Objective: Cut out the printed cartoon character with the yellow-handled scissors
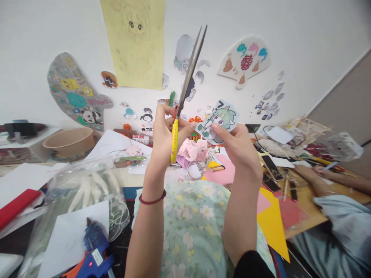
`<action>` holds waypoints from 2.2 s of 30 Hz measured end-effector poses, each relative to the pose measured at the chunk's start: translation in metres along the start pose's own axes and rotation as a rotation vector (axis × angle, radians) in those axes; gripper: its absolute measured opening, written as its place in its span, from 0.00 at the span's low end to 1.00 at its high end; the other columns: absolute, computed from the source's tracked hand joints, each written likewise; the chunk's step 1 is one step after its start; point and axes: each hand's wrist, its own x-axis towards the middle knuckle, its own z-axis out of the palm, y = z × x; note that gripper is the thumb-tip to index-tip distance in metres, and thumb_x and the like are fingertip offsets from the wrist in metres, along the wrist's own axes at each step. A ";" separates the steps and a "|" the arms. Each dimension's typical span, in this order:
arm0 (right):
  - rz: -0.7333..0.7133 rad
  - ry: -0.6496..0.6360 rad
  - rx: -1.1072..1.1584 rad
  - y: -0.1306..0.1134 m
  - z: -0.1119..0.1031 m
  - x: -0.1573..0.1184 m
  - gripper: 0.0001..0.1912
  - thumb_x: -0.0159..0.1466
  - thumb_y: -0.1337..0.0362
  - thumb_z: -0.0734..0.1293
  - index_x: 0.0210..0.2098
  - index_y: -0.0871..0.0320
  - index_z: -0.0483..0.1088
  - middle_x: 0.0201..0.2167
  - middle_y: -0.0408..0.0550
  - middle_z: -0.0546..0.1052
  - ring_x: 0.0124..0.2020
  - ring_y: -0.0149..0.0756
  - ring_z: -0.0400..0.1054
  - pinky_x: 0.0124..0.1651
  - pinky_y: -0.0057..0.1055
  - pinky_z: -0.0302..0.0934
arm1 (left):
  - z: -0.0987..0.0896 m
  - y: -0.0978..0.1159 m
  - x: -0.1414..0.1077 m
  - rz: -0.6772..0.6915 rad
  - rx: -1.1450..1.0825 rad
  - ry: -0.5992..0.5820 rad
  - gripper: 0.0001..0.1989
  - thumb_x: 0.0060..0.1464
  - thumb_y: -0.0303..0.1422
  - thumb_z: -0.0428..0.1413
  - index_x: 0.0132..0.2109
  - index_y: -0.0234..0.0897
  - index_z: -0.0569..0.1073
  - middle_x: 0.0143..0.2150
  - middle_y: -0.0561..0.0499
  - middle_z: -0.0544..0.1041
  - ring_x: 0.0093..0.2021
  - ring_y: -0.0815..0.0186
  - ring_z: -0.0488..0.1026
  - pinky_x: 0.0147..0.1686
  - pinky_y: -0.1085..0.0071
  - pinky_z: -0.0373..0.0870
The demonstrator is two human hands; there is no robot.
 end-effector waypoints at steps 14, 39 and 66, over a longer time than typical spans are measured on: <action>-0.106 -0.014 -0.062 0.001 0.015 0.002 0.13 0.55 0.56 0.77 0.28 0.57 0.75 0.22 0.41 0.76 0.21 0.29 0.67 0.26 0.30 0.64 | 0.002 -0.005 0.002 0.029 0.034 -0.016 0.28 0.46 0.45 0.70 0.38 0.43 0.58 0.28 0.58 0.74 0.26 0.70 0.71 0.29 0.68 0.68; -0.396 0.559 0.128 0.002 0.021 0.009 0.14 0.54 0.57 0.77 0.37 0.53 0.73 0.36 0.46 0.80 0.35 0.38 0.76 0.43 0.39 0.76 | 0.028 -0.028 -0.007 0.090 0.285 -0.292 0.23 0.56 0.48 0.59 0.47 0.43 0.56 0.41 0.49 0.69 0.40 0.62 0.70 0.42 0.62 0.66; -0.453 0.504 0.247 0.002 0.035 0.009 0.18 0.57 0.63 0.74 0.47 0.51 0.74 0.49 0.45 0.80 0.54 0.38 0.75 0.62 0.40 0.69 | 0.026 -0.019 -0.007 0.030 0.315 -0.275 0.26 0.54 0.51 0.61 0.44 0.44 0.55 0.46 0.48 0.70 0.41 0.63 0.70 0.42 0.63 0.66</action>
